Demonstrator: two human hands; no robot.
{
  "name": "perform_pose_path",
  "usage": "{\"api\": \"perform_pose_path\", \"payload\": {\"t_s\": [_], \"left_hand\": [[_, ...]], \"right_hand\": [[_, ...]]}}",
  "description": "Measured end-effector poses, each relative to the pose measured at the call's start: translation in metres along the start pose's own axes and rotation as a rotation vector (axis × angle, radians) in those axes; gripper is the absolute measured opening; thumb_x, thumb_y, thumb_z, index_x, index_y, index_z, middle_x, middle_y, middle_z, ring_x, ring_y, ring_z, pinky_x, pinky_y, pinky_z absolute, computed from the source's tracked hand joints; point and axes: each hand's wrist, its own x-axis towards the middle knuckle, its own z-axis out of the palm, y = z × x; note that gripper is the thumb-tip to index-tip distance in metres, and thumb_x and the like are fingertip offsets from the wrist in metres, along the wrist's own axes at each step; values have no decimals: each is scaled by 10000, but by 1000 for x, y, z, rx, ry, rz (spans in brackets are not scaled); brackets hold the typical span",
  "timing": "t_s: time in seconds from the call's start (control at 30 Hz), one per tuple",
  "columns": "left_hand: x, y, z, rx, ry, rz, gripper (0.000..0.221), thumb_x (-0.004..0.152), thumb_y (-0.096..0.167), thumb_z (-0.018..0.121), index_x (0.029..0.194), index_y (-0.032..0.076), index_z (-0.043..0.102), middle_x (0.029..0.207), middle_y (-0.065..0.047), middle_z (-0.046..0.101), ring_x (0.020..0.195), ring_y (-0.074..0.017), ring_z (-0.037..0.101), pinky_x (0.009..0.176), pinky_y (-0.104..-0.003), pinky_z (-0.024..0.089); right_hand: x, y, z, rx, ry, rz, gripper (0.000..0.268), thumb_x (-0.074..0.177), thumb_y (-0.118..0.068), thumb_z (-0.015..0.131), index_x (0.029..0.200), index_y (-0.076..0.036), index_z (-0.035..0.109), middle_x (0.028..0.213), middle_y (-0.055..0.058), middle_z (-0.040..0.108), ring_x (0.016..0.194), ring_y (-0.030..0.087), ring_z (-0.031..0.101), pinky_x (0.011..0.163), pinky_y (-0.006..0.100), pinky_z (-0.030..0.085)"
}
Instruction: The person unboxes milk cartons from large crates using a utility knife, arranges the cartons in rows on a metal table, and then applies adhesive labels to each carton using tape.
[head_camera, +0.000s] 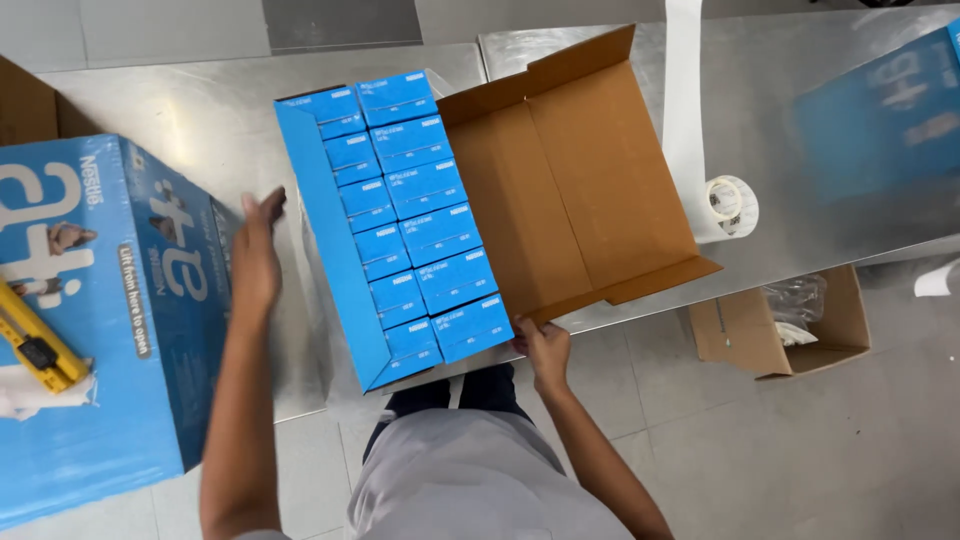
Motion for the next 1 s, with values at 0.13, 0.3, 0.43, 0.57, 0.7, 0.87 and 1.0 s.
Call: {"api": "perform_pose_path", "payload": {"t_s": [0.13, 0.3, 0.43, 0.57, 0.7, 0.87, 1.0], "left_hand": [[-124, 50, 20, -212, 159, 354, 846, 1037, 652, 438, 1578, 5, 373, 1596, -278, 411, 1516, -417, 386, 1274, -503, 275], [-189, 27, 68, 283, 312, 726, 1086, 873, 685, 763, 1599, 40, 276, 1657, -306, 205, 1544, -502, 200, 1264, -661, 90], [-171, -8, 76, 578, 412, 1019, 744, 828, 600, 848, 1414, 200, 620, 1557, -106, 467, 1509, -379, 351, 1263, -615, 150], [-160, -7, 72, 587, 291, 1115, 528, 871, 527, 868, 1217, 146, 753, 1300, -16, 726, 1295, -283, 634, 1192, -535, 357], [-155, 0, 68, 569, 294, 1144, 511, 847, 515, 863, 1190, 152, 756, 1260, -10, 736, 1232, -267, 674, 1140, -524, 422], [-160, -2, 66, 573, 278, 1121, 571, 835, 515, 887, 1225, 126, 736, 1305, -65, 721, 1267, -294, 656, 1155, -531, 410], [-154, 11, 40, 434, 221, 1111, 783, 794, 652, 837, 1316, 91, 675, 1362, -180, 656, 1309, -347, 601, 1140, -579, 348]], "right_hand": [[-5, -13, 5, 99, -179, 218, 346, 956, -269, 583, 875, 30, 737, 733, 125, 729, 612, 177, 696, 594, 309, 564], [8, 3, 17, -66, -250, 278, 550, 997, -388, 433, 741, 18, 700, 631, 143, 677, 504, 198, 613, 511, 333, 492], [-2, 31, 25, -232, -252, 180, 656, 1031, -424, 388, 630, 30, 641, 546, 142, 623, 444, 201, 561, 474, 345, 438], [-8, 30, 30, -204, -303, 125, 692, 1049, -464, 331, 665, 25, 634, 545, 131, 645, 453, 195, 582, 487, 335, 463], [-4, 42, 25, -217, -296, 152, 710, 1051, -475, 326, 732, 62, 664, 595, 150, 682, 488, 206, 619, 515, 341, 497], [-8, 38, 18, -247, -98, 43, 484, 957, -390, 499, 1161, 47, 540, 1019, 121, 691, 797, 235, 697, 725, 351, 563], [15, 42, -3, 55, 55, -132, 553, 878, -265, 694, 1298, -60, 397, 1179, 82, 640, 1018, 211, 639, 871, 341, 533]]}}
